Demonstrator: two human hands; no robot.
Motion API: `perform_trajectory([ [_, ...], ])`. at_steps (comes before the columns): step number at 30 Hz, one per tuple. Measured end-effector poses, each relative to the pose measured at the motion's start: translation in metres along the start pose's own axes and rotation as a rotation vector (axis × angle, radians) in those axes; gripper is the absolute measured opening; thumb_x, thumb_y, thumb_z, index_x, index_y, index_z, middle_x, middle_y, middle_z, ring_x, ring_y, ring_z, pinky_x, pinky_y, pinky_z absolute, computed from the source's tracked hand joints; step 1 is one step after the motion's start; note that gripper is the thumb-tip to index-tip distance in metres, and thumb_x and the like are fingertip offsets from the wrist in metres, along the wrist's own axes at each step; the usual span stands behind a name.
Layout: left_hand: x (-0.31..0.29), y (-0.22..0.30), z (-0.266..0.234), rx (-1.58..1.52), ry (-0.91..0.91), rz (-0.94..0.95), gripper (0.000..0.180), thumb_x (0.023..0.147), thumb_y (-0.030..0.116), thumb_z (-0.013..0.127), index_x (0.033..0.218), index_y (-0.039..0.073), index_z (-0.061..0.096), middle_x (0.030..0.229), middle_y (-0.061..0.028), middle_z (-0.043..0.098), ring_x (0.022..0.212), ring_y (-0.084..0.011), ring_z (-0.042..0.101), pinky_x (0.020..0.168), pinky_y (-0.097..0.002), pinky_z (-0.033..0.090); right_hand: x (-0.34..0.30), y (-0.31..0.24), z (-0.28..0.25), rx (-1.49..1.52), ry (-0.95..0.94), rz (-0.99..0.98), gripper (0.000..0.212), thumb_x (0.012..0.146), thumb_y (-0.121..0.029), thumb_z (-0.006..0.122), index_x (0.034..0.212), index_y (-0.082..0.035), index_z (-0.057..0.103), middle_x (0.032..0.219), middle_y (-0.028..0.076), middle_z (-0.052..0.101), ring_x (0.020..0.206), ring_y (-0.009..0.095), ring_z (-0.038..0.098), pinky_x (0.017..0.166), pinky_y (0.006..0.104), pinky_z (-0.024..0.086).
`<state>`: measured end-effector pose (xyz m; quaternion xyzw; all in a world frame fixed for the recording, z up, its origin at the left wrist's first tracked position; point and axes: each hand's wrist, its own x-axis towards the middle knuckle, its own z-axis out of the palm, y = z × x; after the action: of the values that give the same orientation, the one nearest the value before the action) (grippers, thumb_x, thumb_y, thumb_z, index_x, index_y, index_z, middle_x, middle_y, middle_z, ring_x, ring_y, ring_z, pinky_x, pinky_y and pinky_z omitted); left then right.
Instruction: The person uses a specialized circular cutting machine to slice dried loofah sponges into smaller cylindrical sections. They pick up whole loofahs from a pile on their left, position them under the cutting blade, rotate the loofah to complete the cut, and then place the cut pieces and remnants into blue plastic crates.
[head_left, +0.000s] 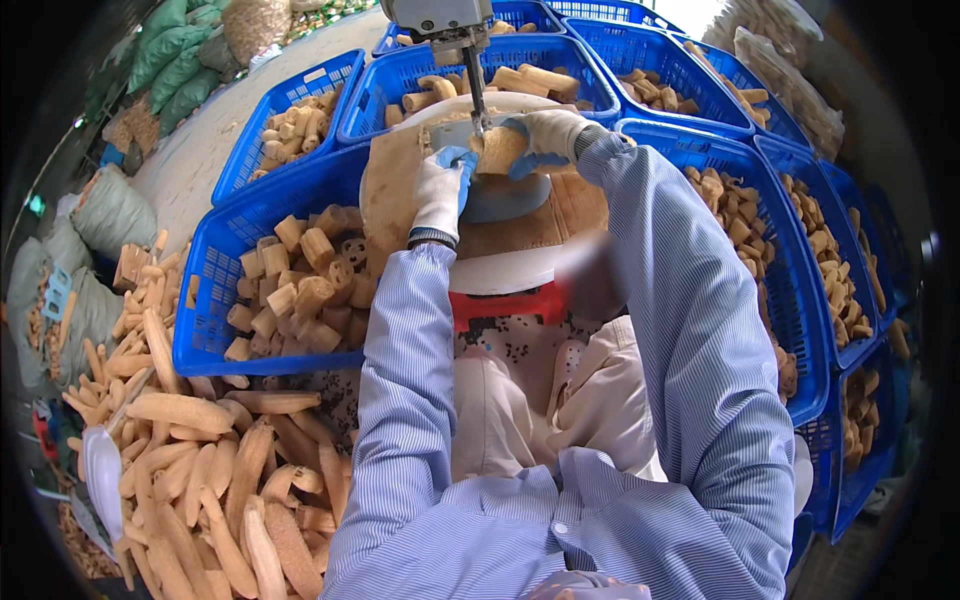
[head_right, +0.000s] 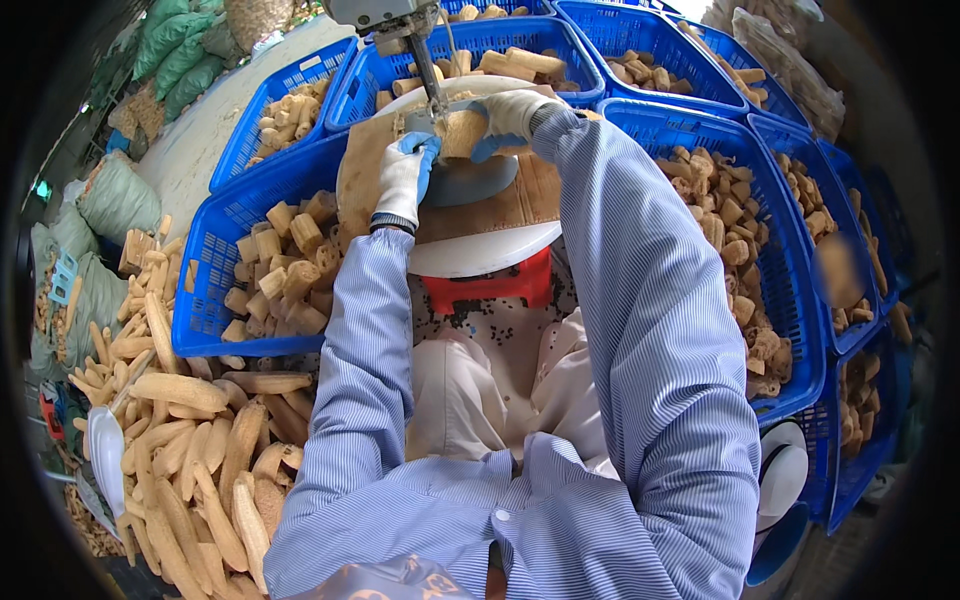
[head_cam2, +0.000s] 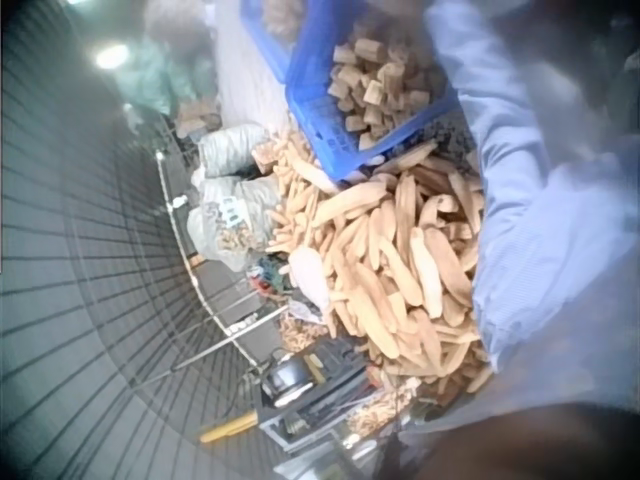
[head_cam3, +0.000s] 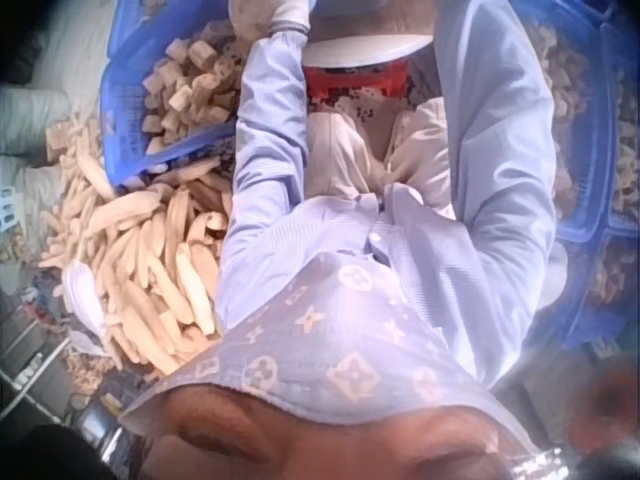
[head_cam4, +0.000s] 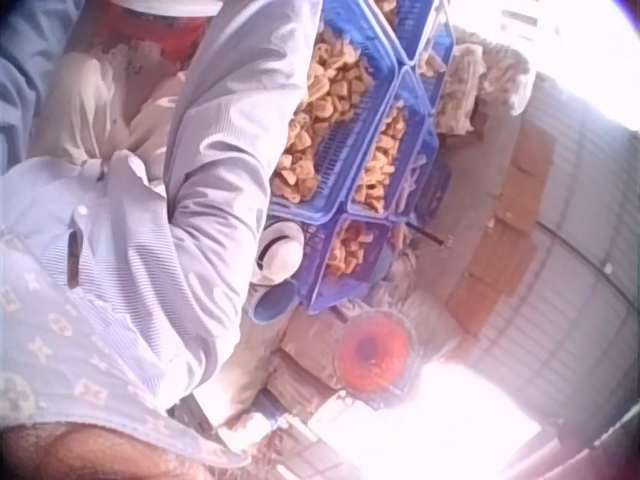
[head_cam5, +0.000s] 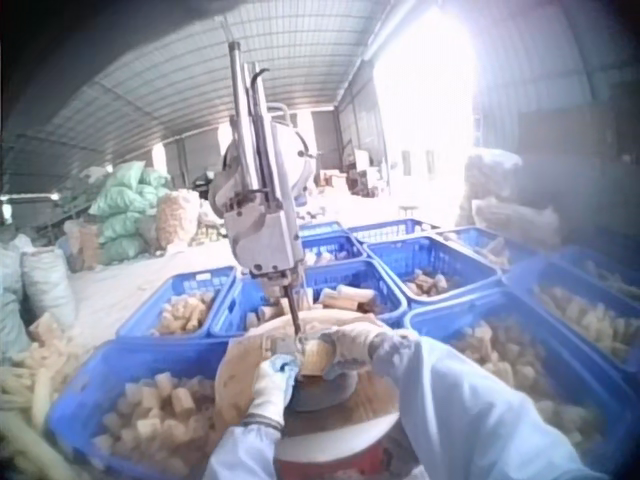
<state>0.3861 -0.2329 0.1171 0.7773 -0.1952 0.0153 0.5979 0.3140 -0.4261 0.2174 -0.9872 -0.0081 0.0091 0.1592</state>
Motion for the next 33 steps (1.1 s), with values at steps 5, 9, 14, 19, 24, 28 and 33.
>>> perform_trajectory([
  [5, 0.021, -0.006, -0.007, 0.033, 0.013, -0.023, 0.022, 0.09, 0.017, 0.068, 0.103, 0.0, 0.073, 0.083, -0.0034, 0.072, 0.071, -0.0083, 0.061, 0.067, -0.0262, 0.05, 0.018, -0.01, -0.009, 0.114, -0.002, -0.107, 0.074, 0.065, -0.023, 0.092, 0.133, -0.017, 0.062, 0.122, 0.009, 0.069, 0.112, 0.029, 0.064, 0.106, 0.0345, 0.048],
  [9, 0.008, 0.01, -0.002, 0.172, 0.041, 0.034, 0.025, 0.089, 0.021, 0.067, 0.102, 0.0, 0.072, 0.085, -0.0055, 0.072, 0.073, -0.0105, 0.062, 0.068, -0.0278, 0.05, 0.028, 0.014, -0.004, 0.087, -0.08, -0.019, 0.074, 0.07, -0.038, 0.087, 0.136, -0.017, 0.06, 0.125, 0.011, 0.067, 0.114, 0.031, 0.063, 0.104, 0.0375, 0.048],
  [14, -0.097, 0.046, 0.012, -0.218, -0.036, -0.007, 0.037, 0.091, 0.033, 0.072, 0.113, 0.005, 0.062, 0.102, -0.0042, 0.066, 0.093, -0.0123, 0.062, 0.081, -0.0294, 0.052, -0.041, 0.025, -0.018, 0.201, -0.342, -0.275, 0.076, 0.08, -0.053, 0.076, 0.135, -0.005, 0.058, 0.12, 0.018, 0.068, 0.102, 0.028, 0.067, 0.095, 0.0388, 0.05],
  [19, -0.168, 0.086, 0.03, -0.613, -0.178, -0.105, 0.024, 0.094, 0.022, 0.071, 0.108, 0.008, 0.059, 0.107, -0.0033, 0.063, 0.094, -0.0122, 0.063, 0.085, -0.0334, 0.057, -0.144, 0.043, -0.028, 0.534, -0.504, -0.136, 0.087, 0.079, -0.05, 0.073, 0.145, 0.0, 0.046, 0.13, 0.017, 0.062, 0.119, 0.026, 0.059, 0.107, 0.0374, 0.041],
  [24, -0.181, 0.109, 0.117, -1.11, -0.202, -0.272, 0.017, 0.092, 0.024, 0.072, 0.105, 0.019, 0.063, 0.096, 0.0009, 0.063, 0.082, -0.0124, 0.063, 0.077, -0.0326, 0.058, -0.291, 0.13, -0.072, 0.542, -0.204, -0.002, 0.104, 0.072, -0.061, 0.079, 0.15, -0.004, 0.04, 0.135, 0.018, 0.058, 0.125, 0.032, 0.055, 0.111, 0.0427, 0.039],
  [28, -0.233, 0.114, 0.215, -0.662, -0.698, -0.294, 0.054, 0.092, 0.031, 0.073, 0.138, 0.014, 0.052, 0.121, -0.003, 0.063, 0.092, -0.0136, 0.06, 0.073, -0.0292, 0.053, -0.369, 0.113, -0.094, 0.468, 0.025, 0.022, 0.109, 0.06, -0.055, 0.089, 0.146, -0.007, 0.042, 0.127, 0.015, 0.062, 0.12, 0.032, 0.058, 0.107, 0.0435, 0.046],
  [33, -0.255, 0.134, 0.228, -0.583, -1.149, -0.443, 0.066, 0.097, 0.052, 0.058, 0.15, 0.017, 0.04, 0.121, -0.0081, 0.062, 0.09, -0.0181, 0.066, 0.07, -0.0325, 0.058, -0.426, 0.09, -0.076, -0.321, 0.197, 0.34, 0.109, 0.054, -0.041, 0.095, 0.147, -0.018, 0.043, 0.128, 0.016, 0.061, 0.114, 0.035, 0.061, 0.099, 0.0472, 0.05],
])
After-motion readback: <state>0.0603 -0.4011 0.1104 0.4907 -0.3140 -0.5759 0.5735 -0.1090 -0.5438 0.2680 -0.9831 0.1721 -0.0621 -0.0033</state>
